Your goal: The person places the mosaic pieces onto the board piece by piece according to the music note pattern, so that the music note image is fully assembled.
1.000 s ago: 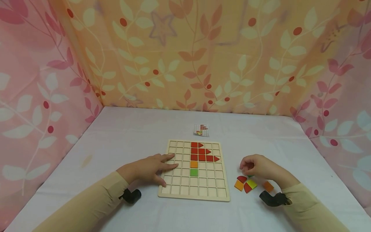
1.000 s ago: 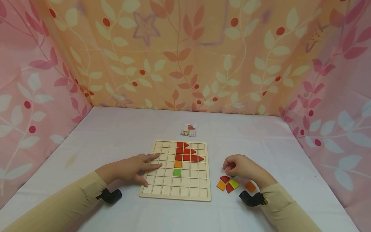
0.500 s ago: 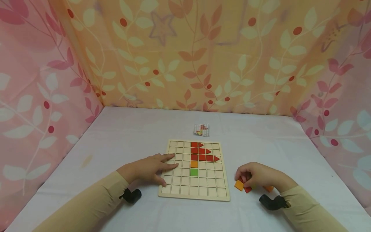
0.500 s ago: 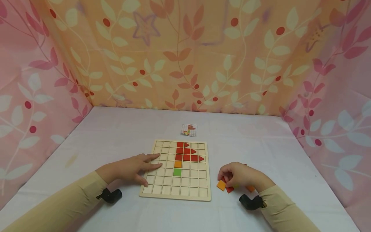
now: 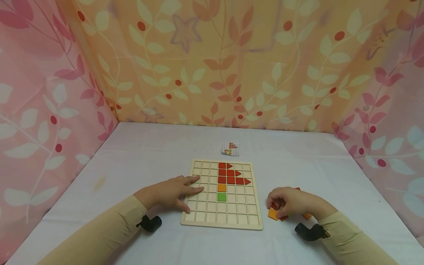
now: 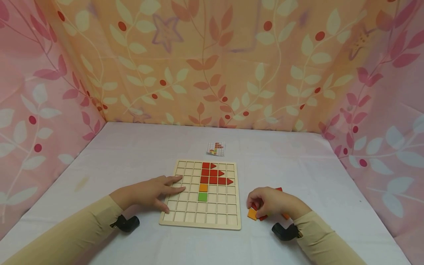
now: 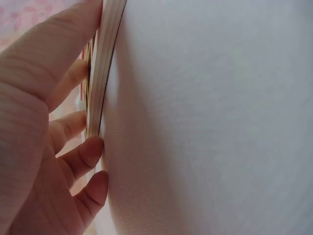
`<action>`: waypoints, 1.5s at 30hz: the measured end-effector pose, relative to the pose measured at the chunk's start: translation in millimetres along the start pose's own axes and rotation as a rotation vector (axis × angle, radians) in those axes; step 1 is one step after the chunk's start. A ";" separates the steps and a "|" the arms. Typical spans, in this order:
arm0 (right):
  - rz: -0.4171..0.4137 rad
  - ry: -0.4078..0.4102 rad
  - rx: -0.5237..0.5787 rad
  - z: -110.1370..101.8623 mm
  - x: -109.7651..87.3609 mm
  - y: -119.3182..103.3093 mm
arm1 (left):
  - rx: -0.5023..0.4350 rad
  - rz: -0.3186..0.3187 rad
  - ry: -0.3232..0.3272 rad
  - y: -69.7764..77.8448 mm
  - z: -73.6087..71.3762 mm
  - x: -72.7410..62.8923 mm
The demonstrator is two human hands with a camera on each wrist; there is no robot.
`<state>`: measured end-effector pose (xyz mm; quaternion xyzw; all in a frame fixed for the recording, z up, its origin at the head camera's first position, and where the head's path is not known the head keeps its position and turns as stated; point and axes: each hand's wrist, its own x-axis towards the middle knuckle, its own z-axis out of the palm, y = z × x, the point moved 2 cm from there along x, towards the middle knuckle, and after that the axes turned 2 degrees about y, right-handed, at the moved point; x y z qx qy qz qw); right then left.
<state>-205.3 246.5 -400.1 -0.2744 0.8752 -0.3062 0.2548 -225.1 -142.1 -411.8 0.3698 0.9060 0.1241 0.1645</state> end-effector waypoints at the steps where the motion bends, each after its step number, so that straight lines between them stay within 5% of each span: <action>1: -0.002 -0.005 0.000 0.2 0.1 -0.7 | 0.002 0.002 0.000 -0.2 0.2 0.1; 21: 0.046 0.032 -0.062 -4.1 9.3 -12.1 | 0.008 -0.011 -0.005 -0.1 0.7 0.9; 34: 0.029 0.272 -0.049 -2.8 50.0 -45.3 | -0.008 -0.005 0.003 -1.6 1.5 -0.2; 45: 0.021 0.308 0.013 16.2 80.6 -69.7 | 0.025 0.000 0.008 -1.1 1.7 1.0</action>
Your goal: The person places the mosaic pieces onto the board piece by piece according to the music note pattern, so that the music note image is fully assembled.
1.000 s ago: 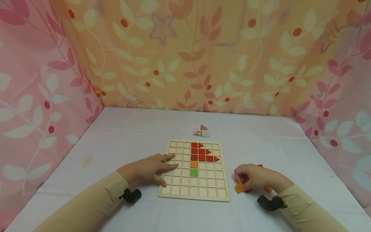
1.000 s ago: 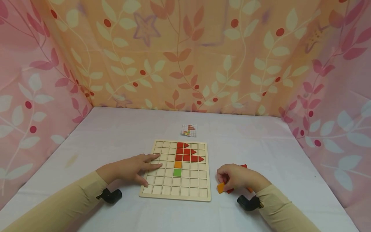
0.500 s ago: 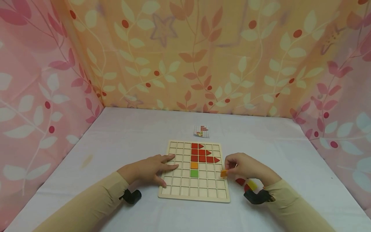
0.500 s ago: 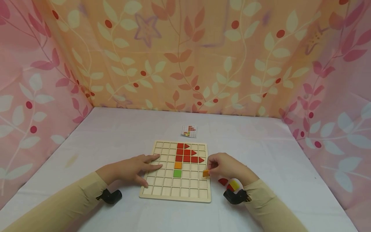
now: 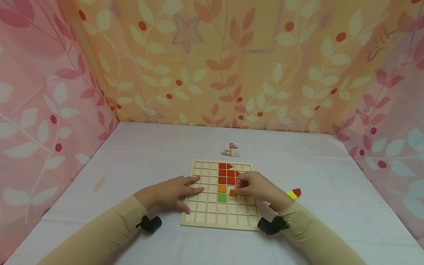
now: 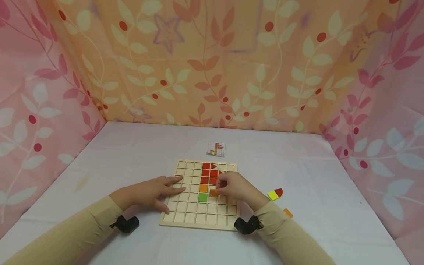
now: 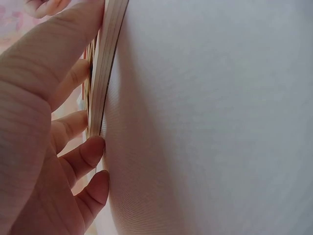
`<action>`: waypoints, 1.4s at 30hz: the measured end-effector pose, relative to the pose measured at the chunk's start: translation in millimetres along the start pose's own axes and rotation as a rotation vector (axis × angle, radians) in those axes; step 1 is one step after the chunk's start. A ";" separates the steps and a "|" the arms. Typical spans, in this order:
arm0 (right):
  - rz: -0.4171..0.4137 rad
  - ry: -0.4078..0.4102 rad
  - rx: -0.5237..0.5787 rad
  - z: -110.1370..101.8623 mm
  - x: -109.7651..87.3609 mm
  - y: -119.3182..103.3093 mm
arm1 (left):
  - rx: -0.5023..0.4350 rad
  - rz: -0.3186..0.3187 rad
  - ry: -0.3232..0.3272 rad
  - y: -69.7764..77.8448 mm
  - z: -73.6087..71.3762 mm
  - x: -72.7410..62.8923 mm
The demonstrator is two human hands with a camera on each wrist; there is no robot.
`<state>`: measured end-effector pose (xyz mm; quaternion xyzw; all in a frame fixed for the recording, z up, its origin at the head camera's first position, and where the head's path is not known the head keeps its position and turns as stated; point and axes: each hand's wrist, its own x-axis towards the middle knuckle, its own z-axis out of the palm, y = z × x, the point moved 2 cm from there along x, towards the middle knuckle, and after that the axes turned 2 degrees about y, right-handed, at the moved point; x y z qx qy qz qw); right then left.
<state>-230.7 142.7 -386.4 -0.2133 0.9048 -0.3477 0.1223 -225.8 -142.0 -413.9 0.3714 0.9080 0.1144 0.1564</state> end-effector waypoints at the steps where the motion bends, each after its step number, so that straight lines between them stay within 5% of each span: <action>1: -0.005 -0.002 0.006 2.4 0.9 -2.3 | 0.000 0.002 0.000 0.3 -0.4 0.0; 17: -0.069 -0.057 0.002 29.0 7.3 -16.4 | -0.005 0.012 -0.002 -0.1 -1.2 0.2; 42: -0.011 -0.099 -0.029 43.5 5.4 -17.5 | -0.036 0.014 0.002 1.2 -2.8 -1.9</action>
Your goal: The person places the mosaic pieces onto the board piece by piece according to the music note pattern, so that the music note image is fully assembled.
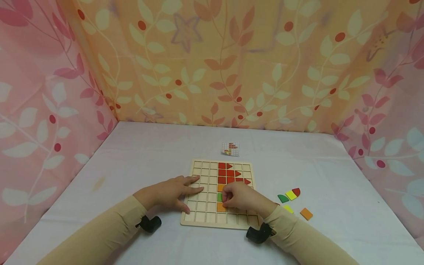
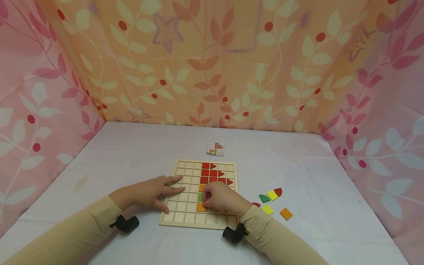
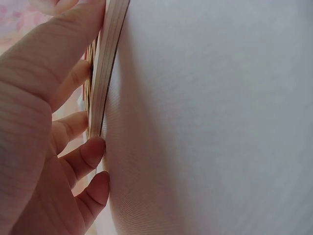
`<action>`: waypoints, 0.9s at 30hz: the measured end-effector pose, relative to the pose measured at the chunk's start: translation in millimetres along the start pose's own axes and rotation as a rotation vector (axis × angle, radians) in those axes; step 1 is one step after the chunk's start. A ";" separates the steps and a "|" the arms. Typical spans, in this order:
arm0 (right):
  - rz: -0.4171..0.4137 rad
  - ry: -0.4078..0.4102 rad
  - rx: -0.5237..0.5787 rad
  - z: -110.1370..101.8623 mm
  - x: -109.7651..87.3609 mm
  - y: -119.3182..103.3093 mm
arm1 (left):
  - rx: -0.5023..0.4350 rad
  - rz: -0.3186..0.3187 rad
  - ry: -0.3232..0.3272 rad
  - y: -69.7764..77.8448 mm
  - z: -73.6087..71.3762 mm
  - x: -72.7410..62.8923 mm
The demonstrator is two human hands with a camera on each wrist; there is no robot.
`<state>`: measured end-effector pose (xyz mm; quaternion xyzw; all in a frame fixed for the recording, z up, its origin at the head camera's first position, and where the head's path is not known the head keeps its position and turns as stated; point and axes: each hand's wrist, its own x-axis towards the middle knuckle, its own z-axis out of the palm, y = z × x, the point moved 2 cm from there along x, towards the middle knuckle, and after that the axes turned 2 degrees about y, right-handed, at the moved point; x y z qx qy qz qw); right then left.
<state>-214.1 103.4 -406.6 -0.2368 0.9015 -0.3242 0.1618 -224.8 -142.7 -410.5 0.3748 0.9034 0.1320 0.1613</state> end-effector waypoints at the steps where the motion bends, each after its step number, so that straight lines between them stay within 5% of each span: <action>1: -0.005 0.000 0.000 -0.2 -0.2 -0.6 | 0.000 0.000 -0.001 0.1 -0.1 0.1; 14: -0.048 -0.003 -0.058 -22.5 -7.5 5.2 | 0.009 -0.009 -0.007 -0.2 0.6 1.4; 27: 0.104 0.027 -0.045 -60.7 -36.1 35.3 | 0.017 -0.017 -0.005 0.7 1.1 1.6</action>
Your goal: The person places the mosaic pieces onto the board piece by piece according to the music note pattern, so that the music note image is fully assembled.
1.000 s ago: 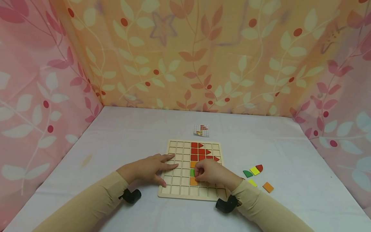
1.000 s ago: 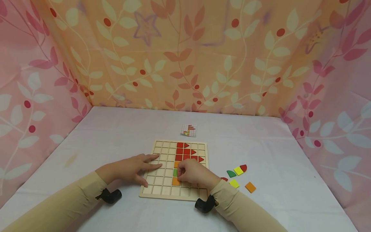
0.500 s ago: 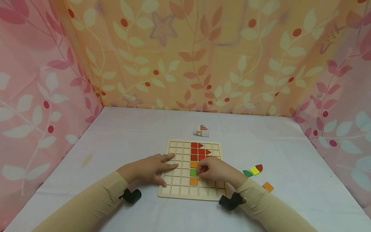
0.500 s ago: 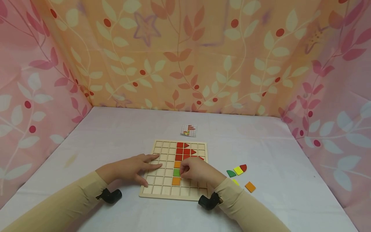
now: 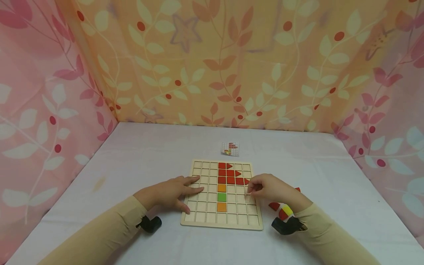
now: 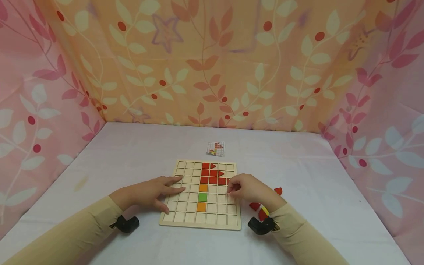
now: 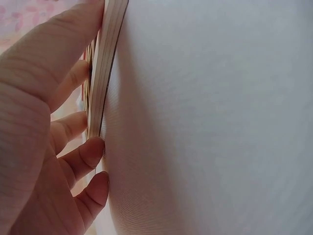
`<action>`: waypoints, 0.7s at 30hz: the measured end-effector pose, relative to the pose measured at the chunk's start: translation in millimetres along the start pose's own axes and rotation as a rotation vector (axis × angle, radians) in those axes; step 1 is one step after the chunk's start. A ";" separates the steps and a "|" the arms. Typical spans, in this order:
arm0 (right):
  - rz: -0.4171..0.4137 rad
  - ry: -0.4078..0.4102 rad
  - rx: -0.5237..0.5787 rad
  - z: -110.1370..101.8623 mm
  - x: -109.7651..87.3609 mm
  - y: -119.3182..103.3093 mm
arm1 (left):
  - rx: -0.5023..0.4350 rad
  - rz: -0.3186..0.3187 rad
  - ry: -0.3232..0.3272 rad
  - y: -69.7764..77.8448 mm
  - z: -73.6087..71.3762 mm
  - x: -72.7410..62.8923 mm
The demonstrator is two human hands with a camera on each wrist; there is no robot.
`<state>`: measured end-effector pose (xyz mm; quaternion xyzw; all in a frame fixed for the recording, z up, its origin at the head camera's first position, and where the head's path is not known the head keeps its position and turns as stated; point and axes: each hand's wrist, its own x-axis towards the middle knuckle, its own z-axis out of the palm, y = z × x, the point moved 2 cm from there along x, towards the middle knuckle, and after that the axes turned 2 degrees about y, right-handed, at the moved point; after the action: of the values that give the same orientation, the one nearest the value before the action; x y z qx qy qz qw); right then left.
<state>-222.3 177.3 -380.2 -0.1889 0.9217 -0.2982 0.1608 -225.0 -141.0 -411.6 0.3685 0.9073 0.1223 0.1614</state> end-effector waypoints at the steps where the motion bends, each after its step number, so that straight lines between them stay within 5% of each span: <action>1: 0.005 0.001 -0.003 -3.0 -3.3 2.9 | -0.001 -0.002 0.000 0.1 -0.2 -0.1; 21: 0.205 0.012 0.069 -29.0 -53.1 66.2 | -0.005 -0.007 -0.004 -2.6 2.7 0.8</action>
<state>-204.4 264.8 -388.5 -0.0863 0.9264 -0.3127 0.1912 -226.1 -142.0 -415.1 0.3651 0.9080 0.1234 0.1644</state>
